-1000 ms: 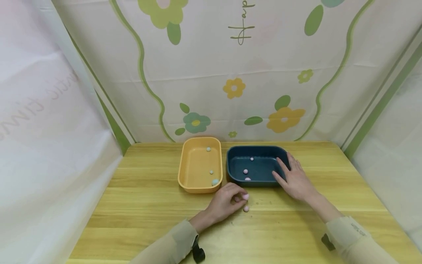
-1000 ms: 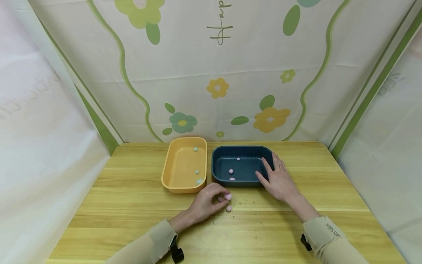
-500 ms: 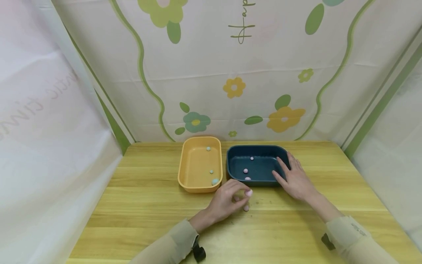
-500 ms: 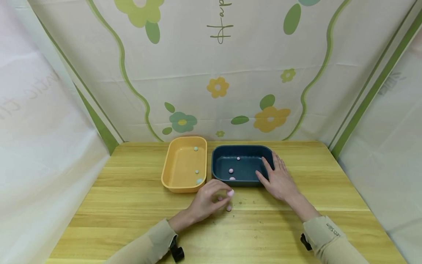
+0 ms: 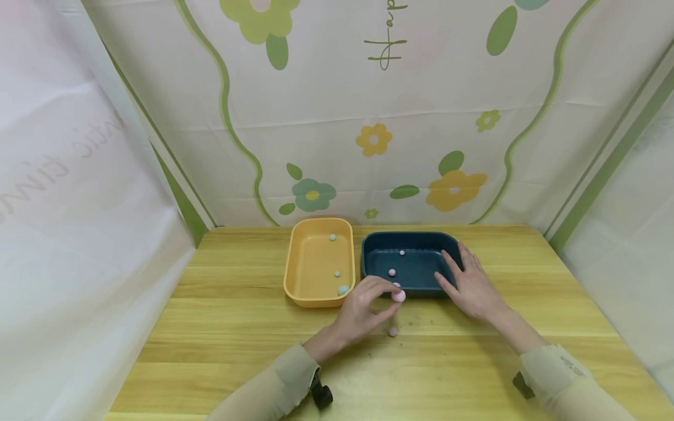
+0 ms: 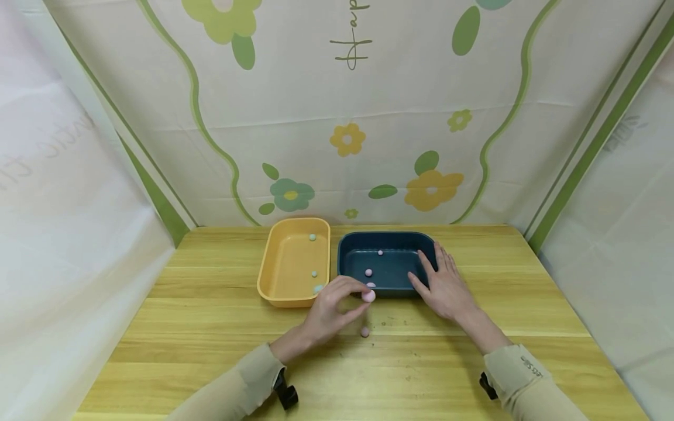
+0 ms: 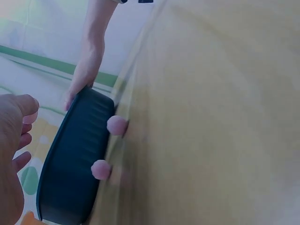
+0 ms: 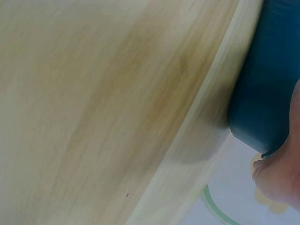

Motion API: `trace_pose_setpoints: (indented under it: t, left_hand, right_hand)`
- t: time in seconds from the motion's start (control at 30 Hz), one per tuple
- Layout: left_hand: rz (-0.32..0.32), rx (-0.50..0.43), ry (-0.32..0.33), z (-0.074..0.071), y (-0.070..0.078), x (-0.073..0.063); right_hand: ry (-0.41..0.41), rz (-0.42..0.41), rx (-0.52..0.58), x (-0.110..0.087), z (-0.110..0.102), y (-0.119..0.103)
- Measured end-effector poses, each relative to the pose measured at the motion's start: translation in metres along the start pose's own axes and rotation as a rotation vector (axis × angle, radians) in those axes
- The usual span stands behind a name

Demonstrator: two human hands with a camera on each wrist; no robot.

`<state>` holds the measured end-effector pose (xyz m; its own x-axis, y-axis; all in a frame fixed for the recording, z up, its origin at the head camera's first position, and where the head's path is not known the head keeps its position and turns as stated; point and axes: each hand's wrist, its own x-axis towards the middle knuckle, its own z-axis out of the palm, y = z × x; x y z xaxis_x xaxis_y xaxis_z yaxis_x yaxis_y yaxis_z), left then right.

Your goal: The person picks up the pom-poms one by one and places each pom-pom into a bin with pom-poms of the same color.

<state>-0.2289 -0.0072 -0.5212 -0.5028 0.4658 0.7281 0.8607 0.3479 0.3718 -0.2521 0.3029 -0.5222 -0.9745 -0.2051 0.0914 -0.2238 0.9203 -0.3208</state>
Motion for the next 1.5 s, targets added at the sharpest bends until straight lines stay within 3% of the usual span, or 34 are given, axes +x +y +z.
trace_pose_setpoints:
  t: [0.27, 0.67, 0.97, 1.3, 1.5]
  left_hand:
    - [-0.059, -0.022, -0.015, -0.002, -0.006, 0.012]
    - [-0.180, -0.061, -0.057, -0.005, -0.015, 0.016]
    - [-0.145, 0.003, -0.037, -0.003, -0.023, 0.025]
    - [-0.164, 0.021, -0.026, 0.004, -0.030, 0.035]
    - [-0.154, 0.086, -0.036, 0.011, -0.033, 0.039]
  right_hand:
    - [-0.001, -0.004, -0.009, 0.001, 0.000, 0.000]
    - [-0.015, 0.007, -0.030, 0.002, -0.002, 0.000]
    - [-0.020, 0.011, -0.035, 0.002, -0.002, 0.001]
    - [-0.022, 0.004, -0.043, 0.002, 0.000, 0.002]
    - [-0.018, 0.005, -0.041, 0.002, 0.001, 0.002]
